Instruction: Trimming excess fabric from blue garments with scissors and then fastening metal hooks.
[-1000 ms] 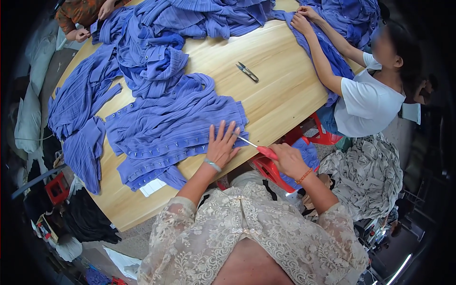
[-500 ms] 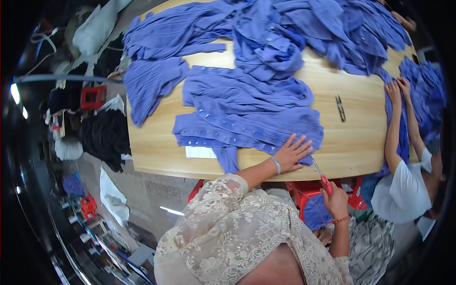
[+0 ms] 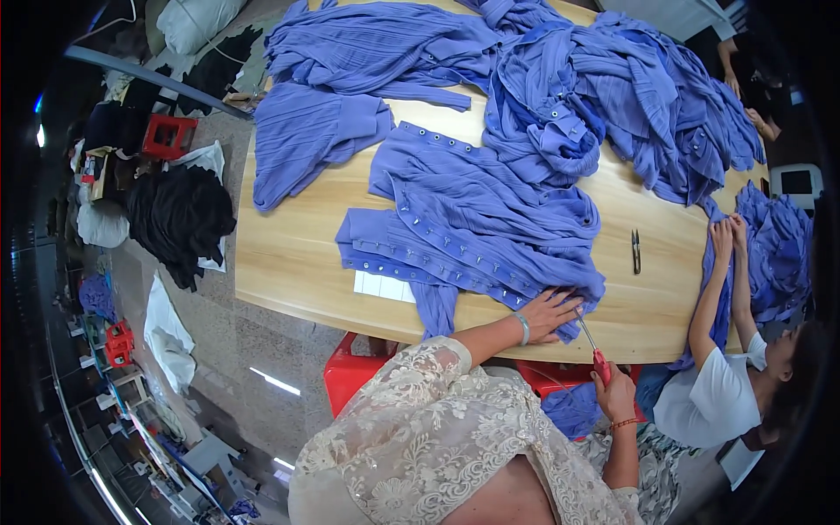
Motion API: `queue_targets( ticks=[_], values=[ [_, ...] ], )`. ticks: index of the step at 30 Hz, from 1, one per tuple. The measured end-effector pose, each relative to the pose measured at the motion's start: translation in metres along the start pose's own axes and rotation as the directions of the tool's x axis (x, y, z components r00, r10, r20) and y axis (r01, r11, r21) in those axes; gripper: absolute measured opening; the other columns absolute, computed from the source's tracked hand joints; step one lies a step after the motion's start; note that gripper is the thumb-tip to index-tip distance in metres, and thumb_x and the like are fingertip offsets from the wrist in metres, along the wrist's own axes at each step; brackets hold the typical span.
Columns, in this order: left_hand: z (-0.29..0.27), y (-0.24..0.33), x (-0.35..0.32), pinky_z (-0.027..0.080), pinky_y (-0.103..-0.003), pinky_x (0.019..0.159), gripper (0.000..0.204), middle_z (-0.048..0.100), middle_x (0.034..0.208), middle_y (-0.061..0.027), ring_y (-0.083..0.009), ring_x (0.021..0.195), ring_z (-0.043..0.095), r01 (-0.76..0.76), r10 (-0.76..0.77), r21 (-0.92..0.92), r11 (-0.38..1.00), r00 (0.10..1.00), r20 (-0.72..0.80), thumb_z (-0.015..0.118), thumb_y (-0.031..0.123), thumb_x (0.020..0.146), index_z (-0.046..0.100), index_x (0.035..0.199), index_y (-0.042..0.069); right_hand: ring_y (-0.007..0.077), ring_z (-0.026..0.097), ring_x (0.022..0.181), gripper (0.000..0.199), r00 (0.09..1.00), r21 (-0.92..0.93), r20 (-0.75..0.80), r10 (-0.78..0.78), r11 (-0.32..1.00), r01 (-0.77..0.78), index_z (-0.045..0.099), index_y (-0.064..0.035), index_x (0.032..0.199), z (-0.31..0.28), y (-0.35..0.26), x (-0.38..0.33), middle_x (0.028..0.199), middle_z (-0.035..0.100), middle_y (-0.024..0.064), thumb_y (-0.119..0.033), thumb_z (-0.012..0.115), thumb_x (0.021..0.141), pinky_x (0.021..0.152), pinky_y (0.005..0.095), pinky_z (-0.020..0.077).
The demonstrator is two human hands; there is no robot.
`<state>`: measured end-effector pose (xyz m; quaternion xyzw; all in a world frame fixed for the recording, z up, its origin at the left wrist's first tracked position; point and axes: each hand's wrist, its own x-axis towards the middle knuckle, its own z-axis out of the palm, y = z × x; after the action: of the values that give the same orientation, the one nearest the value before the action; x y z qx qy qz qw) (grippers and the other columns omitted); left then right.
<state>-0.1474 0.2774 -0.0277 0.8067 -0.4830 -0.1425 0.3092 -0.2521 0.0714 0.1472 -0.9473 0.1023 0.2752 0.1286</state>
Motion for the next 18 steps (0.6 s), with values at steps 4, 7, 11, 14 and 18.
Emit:
queue_targets(
  ticks=[4,7,11,14,18],
  values=[
    [-0.002,-0.002,-0.001,0.012,-0.052,0.117,0.088,0.020,0.159,-0.0125,-0.0312,0.147,0.016,-0.025,0.026,0.034,0.999,0.999,-0.041,0.071,0.044,0.077,0.033,0.148,0.009,0.0436,0.063,0.075,0.027,0.999,-0.033,-0.013,-0.044,0.999,0.044,0.061,-0.0052,0.101,0.000,0.004,-0.008,0.077,0.065,0.0239,-0.028,0.066,0.087,0.065,0.0514,0.0487],
    [0.000,-0.003,-0.005,0.011,-0.052,0.118,0.084,0.024,0.157,-0.0123,-0.0320,0.147,0.017,0.012,-0.012,-0.020,1.000,0.999,-0.033,0.070,0.045,0.077,0.038,0.145,0.008,0.0427,0.063,0.076,0.025,1.000,-0.047,0.002,0.002,0.999,-0.002,0.061,-0.0053,0.102,-0.004,-0.008,-0.013,0.079,0.064,0.0229,-0.025,0.065,0.088,0.067,0.0516,0.0484],
    [-0.005,-0.007,-0.006,0.017,-0.052,0.117,0.056,0.041,0.147,-0.0138,-0.0349,0.143,0.025,0.003,-0.022,-0.175,0.985,0.994,-0.106,0.067,0.039,0.081,0.056,0.127,0.009,0.0409,0.062,0.083,0.021,0.993,-0.041,-0.089,-0.080,0.996,0.077,0.061,-0.0062,0.106,0.008,-0.018,-0.004,0.087,0.063,0.0223,-0.021,0.062,0.090,0.070,0.0499,0.0483],
    [-0.065,-0.029,-0.033,0.037,-0.051,0.103,0.035,0.055,0.128,-0.0147,-0.0375,0.123,0.048,-0.020,-0.075,-0.165,0.986,0.833,-0.548,0.065,0.026,0.081,0.061,0.111,0.008,0.0394,0.061,0.086,0.023,0.990,-0.016,-0.111,-0.092,0.996,0.091,0.061,-0.0076,0.110,0.014,-0.024,0.007,0.091,0.063,0.0200,-0.018,0.062,0.089,0.072,0.0484,0.0490],
    [-0.189,-0.103,-0.107,0.044,-0.053,0.089,0.035,0.058,0.115,-0.0216,-0.0443,0.106,0.054,0.384,-0.370,-0.155,0.910,0.587,-0.720,0.066,0.010,0.073,0.060,0.108,0.005,0.0380,0.062,0.086,0.024,0.993,-0.014,-0.106,-0.045,0.999,0.044,0.061,-0.0080,0.110,0.006,-0.043,0.018,0.092,0.064,0.0180,-0.016,0.063,0.088,0.075,0.0477,0.0497]
  ],
)
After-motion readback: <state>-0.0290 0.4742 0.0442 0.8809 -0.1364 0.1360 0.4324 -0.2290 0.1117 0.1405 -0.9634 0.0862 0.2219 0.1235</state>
